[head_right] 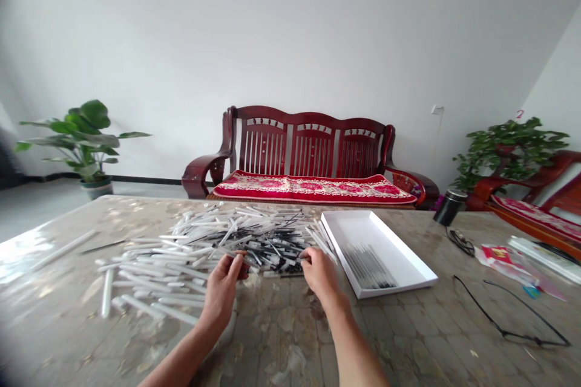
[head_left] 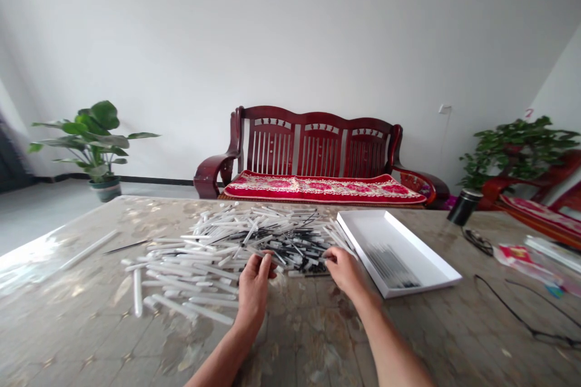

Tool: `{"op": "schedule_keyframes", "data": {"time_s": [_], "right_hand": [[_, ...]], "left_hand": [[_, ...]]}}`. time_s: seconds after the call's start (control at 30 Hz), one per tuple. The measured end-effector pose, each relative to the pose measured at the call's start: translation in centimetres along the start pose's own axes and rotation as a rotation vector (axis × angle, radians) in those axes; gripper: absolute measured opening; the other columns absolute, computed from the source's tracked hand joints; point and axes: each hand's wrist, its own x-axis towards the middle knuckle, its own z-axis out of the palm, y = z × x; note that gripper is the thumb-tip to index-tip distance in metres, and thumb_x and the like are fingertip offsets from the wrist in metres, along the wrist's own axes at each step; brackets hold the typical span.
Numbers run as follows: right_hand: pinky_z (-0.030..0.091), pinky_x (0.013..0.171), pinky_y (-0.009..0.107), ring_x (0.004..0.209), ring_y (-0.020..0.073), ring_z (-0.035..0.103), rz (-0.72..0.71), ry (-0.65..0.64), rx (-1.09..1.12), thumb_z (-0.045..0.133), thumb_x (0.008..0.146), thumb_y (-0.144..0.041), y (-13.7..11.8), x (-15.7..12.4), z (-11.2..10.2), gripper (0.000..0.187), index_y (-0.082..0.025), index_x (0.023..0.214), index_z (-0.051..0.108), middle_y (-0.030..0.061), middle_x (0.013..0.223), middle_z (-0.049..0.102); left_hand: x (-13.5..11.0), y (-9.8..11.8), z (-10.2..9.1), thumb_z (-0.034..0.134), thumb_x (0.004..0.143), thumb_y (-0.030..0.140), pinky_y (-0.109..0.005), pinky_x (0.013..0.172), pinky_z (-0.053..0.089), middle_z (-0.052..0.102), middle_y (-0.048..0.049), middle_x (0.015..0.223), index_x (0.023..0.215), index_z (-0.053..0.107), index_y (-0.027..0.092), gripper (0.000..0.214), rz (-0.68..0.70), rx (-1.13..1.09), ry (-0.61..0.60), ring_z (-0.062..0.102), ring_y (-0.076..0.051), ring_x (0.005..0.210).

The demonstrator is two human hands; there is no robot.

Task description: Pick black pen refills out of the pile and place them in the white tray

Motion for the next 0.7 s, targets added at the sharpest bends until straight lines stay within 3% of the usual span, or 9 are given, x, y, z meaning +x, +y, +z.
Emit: {"op": "schedule_keyframes", "data": {"time_s": [0.13, 0.33, 0.7], "right_hand": [[0.043, 0.066, 0.025, 0.078, 0.0169, 0.067, -0.065, -0.029, -0.156, 0.061, 0.075, -0.008, -0.8, -0.7, 0.8, 0.022, -0.026, 0.081, 0.073, 0.0011, 0.086, 0.072], [0.040, 0.063, 0.024, 0.079, 0.0154, 0.067, -0.126, -0.007, -0.251, 0.065, 0.085, -0.020, -1.5, -1.3, 1.5, 0.011, -0.027, 0.089, 0.072, 0.0018, 0.093, 0.070], [0.043, 0.069, 0.027, 0.087, 0.0199, 0.067, -0.132, 0.012, -0.321, 0.063, 0.087, -0.020, -1.8, -1.6, 2.2, 0.007, -0.025, 0.089, 0.067, 0.0047, 0.096, 0.069]], "left_hand": [[0.3, -0.4, 0.1, 0.075, 0.059, 0.063, -0.026, 0.055, 0.051, 0.065, -0.0012, 0.064, 0.076, 0.064, 0.017, 0.050, -0.130, -0.117, 0.021, 0.061, -0.016, 0.060], [0.3, -0.6, 0.1, 0.078, 0.057, 0.057, -0.027, 0.059, 0.055, 0.066, 0.0002, 0.067, 0.074, 0.062, 0.017, 0.046, -0.202, -0.190, 0.028, 0.065, -0.015, 0.063], [0.3, -1.0, 0.1, 0.079, 0.069, 0.037, -0.028, 0.066, 0.059, 0.071, -0.0016, 0.074, 0.079, 0.064, 0.017, 0.028, -0.265, -0.276, 0.027, 0.071, -0.016, 0.069]]}}
